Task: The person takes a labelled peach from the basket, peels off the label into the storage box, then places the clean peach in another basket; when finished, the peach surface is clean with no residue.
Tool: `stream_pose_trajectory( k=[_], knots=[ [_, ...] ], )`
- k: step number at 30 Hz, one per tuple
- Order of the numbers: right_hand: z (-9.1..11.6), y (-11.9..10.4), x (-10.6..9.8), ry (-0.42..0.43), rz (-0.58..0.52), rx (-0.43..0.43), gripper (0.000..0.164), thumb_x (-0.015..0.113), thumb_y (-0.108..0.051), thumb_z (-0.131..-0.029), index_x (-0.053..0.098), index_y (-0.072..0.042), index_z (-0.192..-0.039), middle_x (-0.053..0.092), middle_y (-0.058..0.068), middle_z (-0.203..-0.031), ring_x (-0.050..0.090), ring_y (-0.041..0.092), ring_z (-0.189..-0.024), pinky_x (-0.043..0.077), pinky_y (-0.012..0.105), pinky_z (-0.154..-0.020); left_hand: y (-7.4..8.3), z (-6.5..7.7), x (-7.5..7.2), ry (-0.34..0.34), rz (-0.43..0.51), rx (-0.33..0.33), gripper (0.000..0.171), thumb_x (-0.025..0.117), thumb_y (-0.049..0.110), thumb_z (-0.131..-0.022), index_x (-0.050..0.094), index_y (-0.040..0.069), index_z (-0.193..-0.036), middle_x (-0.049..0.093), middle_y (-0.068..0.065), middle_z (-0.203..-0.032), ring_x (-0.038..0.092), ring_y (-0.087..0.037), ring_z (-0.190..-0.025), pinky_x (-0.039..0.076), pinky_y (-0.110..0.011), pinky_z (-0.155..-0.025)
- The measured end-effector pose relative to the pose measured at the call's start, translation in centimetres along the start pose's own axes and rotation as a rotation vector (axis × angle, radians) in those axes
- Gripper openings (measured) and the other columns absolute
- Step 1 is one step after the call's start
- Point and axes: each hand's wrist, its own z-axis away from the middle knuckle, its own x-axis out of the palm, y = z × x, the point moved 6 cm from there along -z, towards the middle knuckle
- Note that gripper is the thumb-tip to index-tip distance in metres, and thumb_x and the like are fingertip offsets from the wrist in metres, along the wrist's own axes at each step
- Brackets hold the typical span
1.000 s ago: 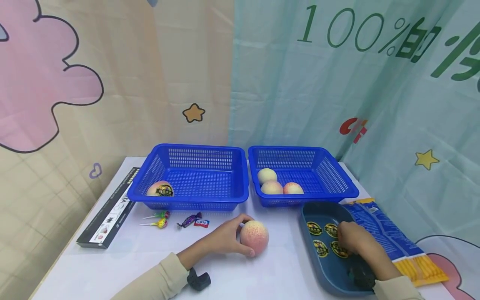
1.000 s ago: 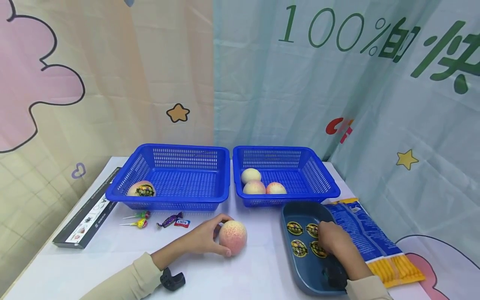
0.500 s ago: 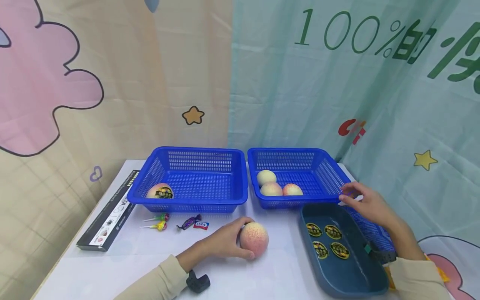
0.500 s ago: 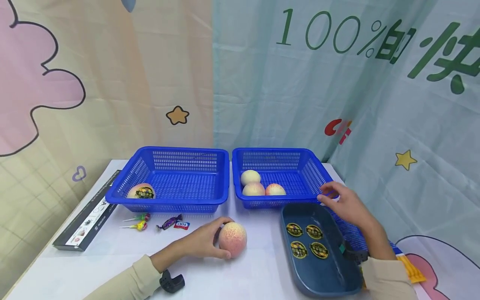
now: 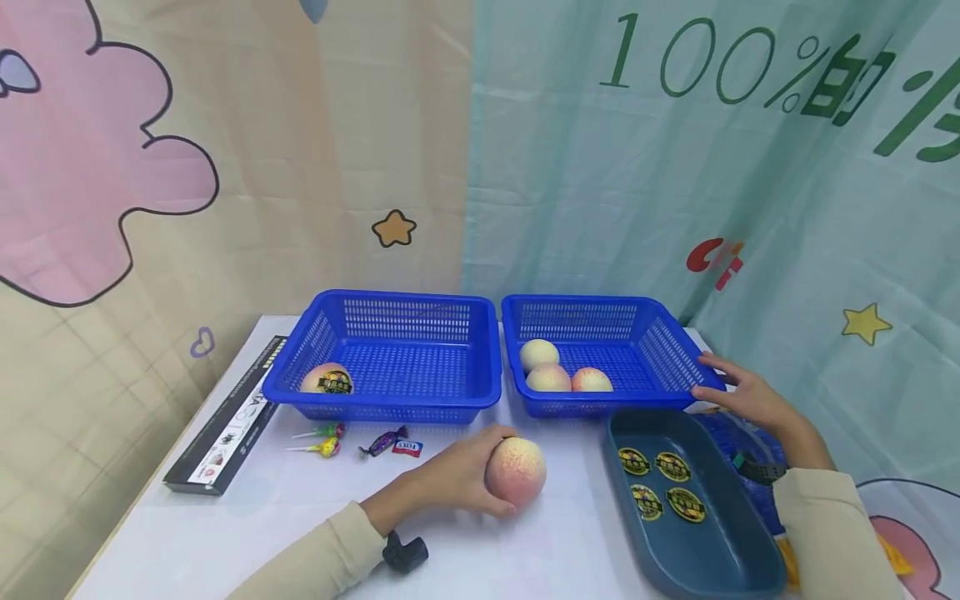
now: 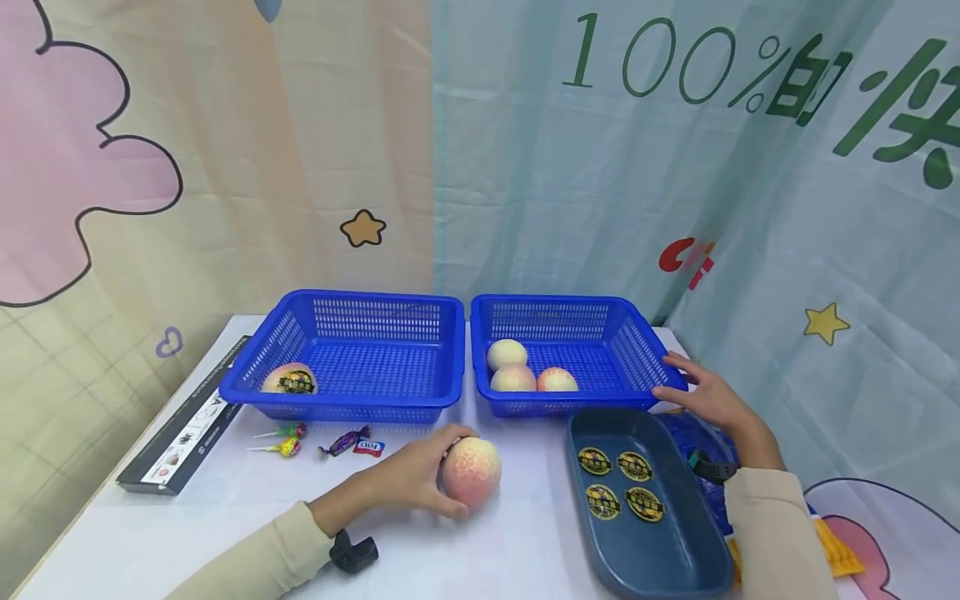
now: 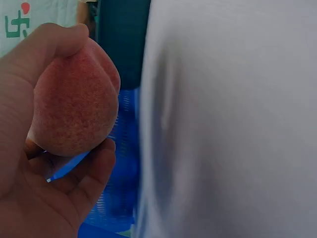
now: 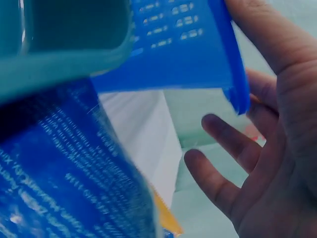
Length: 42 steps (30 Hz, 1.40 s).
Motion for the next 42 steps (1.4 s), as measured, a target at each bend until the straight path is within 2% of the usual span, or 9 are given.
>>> stream_pose_trajectory(
  k=[4, 9, 14, 18, 21, 24, 28, 34, 42],
  knots=[
    [0.2, 0.7, -0.1, 0.014, -0.030, -0.014, 0.078, 0.062, -0.032, -0.103, 0.018, -0.001, -0.160, 0.017, 0.036, -0.158, 0.046, 0.054, -0.121, 0.045, 0.070, -0.093, 2.8, -2.8, -2.9, 0.068, 0.091, 0.062, 0.091, 0.094, 0.034, -0.070, 0.043, 0.014, -0.143, 0.055, -0.004, -0.134, 0.059, -0.013, -0.113, 0.053, -0.029, -0.091],
    [0.1, 1.4, 0.0, 0.003, -0.103, -0.012, 0.075, 0.059, -0.029, -0.104, 0.017, -0.002, -0.160, 0.015, 0.032, -0.161, 0.059, 0.035, -0.109, 0.053, 0.054, -0.091, 5.3, -10.0, -7.9, 0.110, 0.163, 0.116, 0.089, 0.094, 0.026, -0.071, 0.042, 0.009, -0.142, 0.056, -0.009, -0.132, 0.063, -0.017, -0.107, 0.056, -0.029, -0.085],
    [0.0, 1.8, 0.4, -0.002, -0.121, -0.004, 0.077, 0.060, -0.032, -0.104, 0.017, -0.004, -0.161, 0.014, 0.030, -0.162, 0.060, 0.038, -0.104, 0.053, 0.056, -0.089, 3.4, -17.7, -10.5, 0.086, 0.140, 0.011, 0.085, 0.091, 0.028, -0.075, 0.042, 0.009, -0.142, 0.058, -0.007, -0.126, 0.064, -0.016, -0.103, 0.054, -0.028, -0.085],
    [-0.2, 1.9, 0.8, -0.009, -0.115, 0.013, 0.079, 0.061, -0.035, -0.103, 0.017, -0.007, -0.162, 0.013, 0.030, -0.162, 0.059, 0.045, -0.108, 0.051, 0.063, -0.091, 0.8, -20.9, -9.6, 0.054, 0.124, -0.099, 0.081, 0.091, 0.023, -0.076, 0.043, 0.005, -0.139, 0.059, -0.009, -0.123, 0.063, -0.019, -0.104, 0.053, -0.029, -0.088],
    [-0.2, 2.0, 0.9, -0.006, -0.115, 0.007, 0.079, 0.061, -0.035, -0.102, 0.017, -0.007, -0.162, 0.013, 0.029, -0.163, 0.054, 0.052, -0.118, 0.047, 0.067, -0.093, -0.3, -22.0, -8.1, 0.022, 0.037, -0.183, 0.083, 0.090, 0.026, -0.076, 0.043, 0.006, -0.141, 0.061, -0.008, -0.123, 0.061, -0.022, -0.109, 0.048, -0.040, -0.100],
    [0.0, 2.0, 0.8, 0.002, -0.129, -0.006, 0.078, 0.060, -0.033, -0.103, 0.017, -0.006, -0.161, 0.012, 0.029, -0.163, 0.046, 0.056, -0.126, 0.045, 0.069, -0.095, -0.5, -22.8, -6.7, -0.017, -0.097, -0.246, 0.087, 0.090, 0.034, -0.075, 0.043, 0.010, -0.145, 0.062, -0.006, -0.126, 0.058, -0.024, -0.119, 0.027, -0.058, -0.114],
    [0.3, 1.9, 0.5, 0.024, -0.135, -0.020, 0.076, 0.060, -0.031, -0.104, 0.018, -0.004, -0.161, 0.012, 0.028, -0.164, 0.050, 0.054, -0.123, 0.049, 0.065, -0.093, 0.0, -23.5, -5.3, -0.059, -0.187, -0.285, 0.086, 0.092, 0.032, -0.072, 0.045, 0.014, -0.142, 0.063, -0.005, -0.126, 0.055, -0.025, -0.125, 0.006, -0.068, -0.116],
    [0.3, 1.7, 0.6, 0.036, -0.124, -0.019, 0.076, 0.060, -0.033, -0.103, 0.019, -0.006, -0.161, 0.012, 0.025, -0.164, 0.051, 0.050, -0.123, 0.047, 0.063, -0.096, 0.1, -23.6, -4.5, -0.112, -0.218, -0.354, 0.090, 0.094, 0.021, -0.069, 0.044, 0.016, -0.144, 0.060, -0.006, -0.131, 0.048, -0.027, -0.134, 0.001, -0.064, -0.118],
    [0.3, 2.1, 0.7, 0.033, -0.171, -0.001, 0.077, 0.060, -0.033, -0.104, 0.017, -0.006, -0.162, 0.010, 0.025, -0.165, 0.039, 0.057, -0.133, 0.040, 0.071, -0.099, -1.4, -23.5, -4.3, -0.233, -0.323, -0.365, 0.069, 0.080, 0.032, -0.088, 0.047, 0.017, -0.148, 0.057, -0.003, -0.140, 0.044, -0.026, -0.139, 0.003, -0.067, -0.117]
  ],
)
